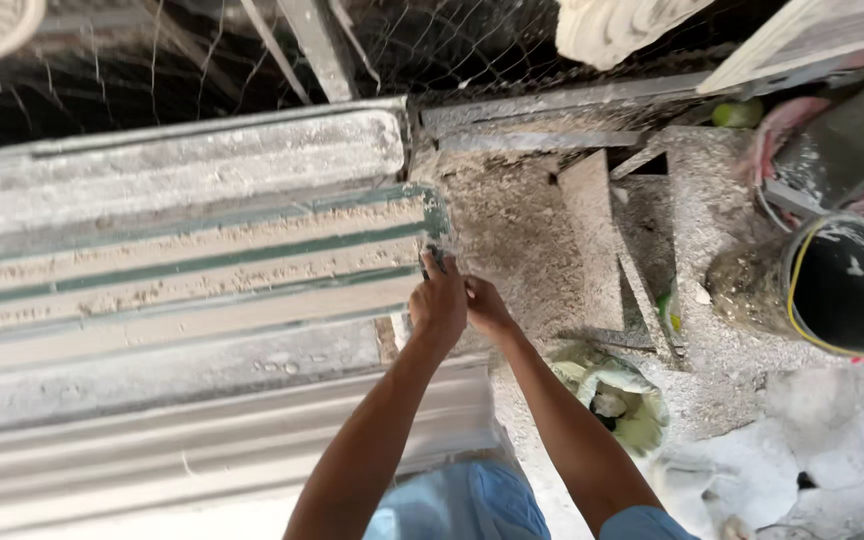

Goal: The person sands the surface of a long white decorative molding piece using a sanding block. They move the block back and forth along the grooves and edges to smooth the surface.

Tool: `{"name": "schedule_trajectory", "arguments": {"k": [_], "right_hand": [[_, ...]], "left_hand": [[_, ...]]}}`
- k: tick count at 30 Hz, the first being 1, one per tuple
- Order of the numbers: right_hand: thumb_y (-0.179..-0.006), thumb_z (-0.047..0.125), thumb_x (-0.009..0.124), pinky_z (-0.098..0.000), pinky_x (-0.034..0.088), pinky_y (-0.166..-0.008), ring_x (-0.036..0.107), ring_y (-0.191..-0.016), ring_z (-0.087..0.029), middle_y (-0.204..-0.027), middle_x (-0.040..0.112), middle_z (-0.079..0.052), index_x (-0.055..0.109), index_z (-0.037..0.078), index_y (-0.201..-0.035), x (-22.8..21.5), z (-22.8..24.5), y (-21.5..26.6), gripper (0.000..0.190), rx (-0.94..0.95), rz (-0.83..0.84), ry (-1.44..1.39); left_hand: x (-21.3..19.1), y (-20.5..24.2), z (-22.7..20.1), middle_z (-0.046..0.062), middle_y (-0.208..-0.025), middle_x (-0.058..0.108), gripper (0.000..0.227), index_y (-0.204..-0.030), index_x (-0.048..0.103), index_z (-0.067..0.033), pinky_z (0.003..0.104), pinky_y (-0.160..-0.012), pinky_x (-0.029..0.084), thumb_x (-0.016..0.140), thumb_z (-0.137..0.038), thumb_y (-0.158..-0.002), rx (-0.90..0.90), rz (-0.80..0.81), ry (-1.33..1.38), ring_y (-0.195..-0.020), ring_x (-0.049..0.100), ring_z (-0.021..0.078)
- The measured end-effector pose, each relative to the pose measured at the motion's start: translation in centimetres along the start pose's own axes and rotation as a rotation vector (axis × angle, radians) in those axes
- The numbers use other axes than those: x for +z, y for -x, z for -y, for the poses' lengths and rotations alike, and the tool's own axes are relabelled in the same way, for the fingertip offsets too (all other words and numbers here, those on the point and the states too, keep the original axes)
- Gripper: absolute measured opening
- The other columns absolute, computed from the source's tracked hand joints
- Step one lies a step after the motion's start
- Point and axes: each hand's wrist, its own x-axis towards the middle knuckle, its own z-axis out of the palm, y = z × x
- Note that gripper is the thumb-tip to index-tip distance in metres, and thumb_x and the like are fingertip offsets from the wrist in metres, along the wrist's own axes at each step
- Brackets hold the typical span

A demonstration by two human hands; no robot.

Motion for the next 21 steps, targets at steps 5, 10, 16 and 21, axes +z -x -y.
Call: {"name": "schedule_trajectory", "arguments": {"k": [5,10,16,21], "right_hand": [[-0.091,0.018,0.068,-0.0356,0.052,-0.075,0.064,-0.086,-0.018,-0.095,0.073,-0.012,0.068,0.001,-0.109,-0.6,1.4,-0.4,0.026,-0.103,0.054,-0.097],[-0.099,0.023,0.063,-0.0378,0.048,-0.064,0.061,-0.071,-0.019,-0.083,0.069,-0.012,0.068,0.0,-0.108,-0.9,1.1,-0.1,0.026,0.163,0.122,-0.072],[-0.097,0.021,0.066,-0.0316,0.053,-0.071,0.066,-0.081,-0.012,-0.091,0.076,-0.007,0.071,-0.002,-0.107,-0.1,-0.8,-1.0,0.025,-0.071,0.086,-0.203],[-0.099,0.021,0.062,-0.0349,0.051,-0.07,0.061,-0.082,-0.016,-0.098,0.073,-0.012,0.069,0.0,-0.115,-0.5,-0.8,-0.9,0.028,0.134,0.118,-0.193]], "left_hand": [[-0.3,-0.7,-0.9,0.039,-0.154,0.025,0.069,-0.149,0.032,0.0016,0.046,-0.065,0.064,0.066,-0.008,-0.089,-0.042,-0.022,-0.043,-0.089,0.072,0.0418],[0.9,-1.2,-0.9,0.034,-0.155,0.034,0.052,-0.143,0.042,0.0,0.046,-0.062,0.066,0.062,-0.011,-0.097,-0.079,-0.13,0.078,-0.088,0.074,0.041],[1.3,-2.9,-0.3,0.031,-0.149,0.039,0.056,-0.138,0.044,-0.0009,0.041,-0.055,0.064,0.069,-0.017,-0.091,-0.066,-0.17,0.003,-0.086,0.074,0.0366],[1.9,-2.2,-0.6,0.032,-0.148,0.041,0.053,-0.136,0.048,-0.0002,0.038,-0.054,0.064,0.071,-0.016,-0.091,-0.041,-0.162,-0.016,-0.079,0.075,0.0327]]}}
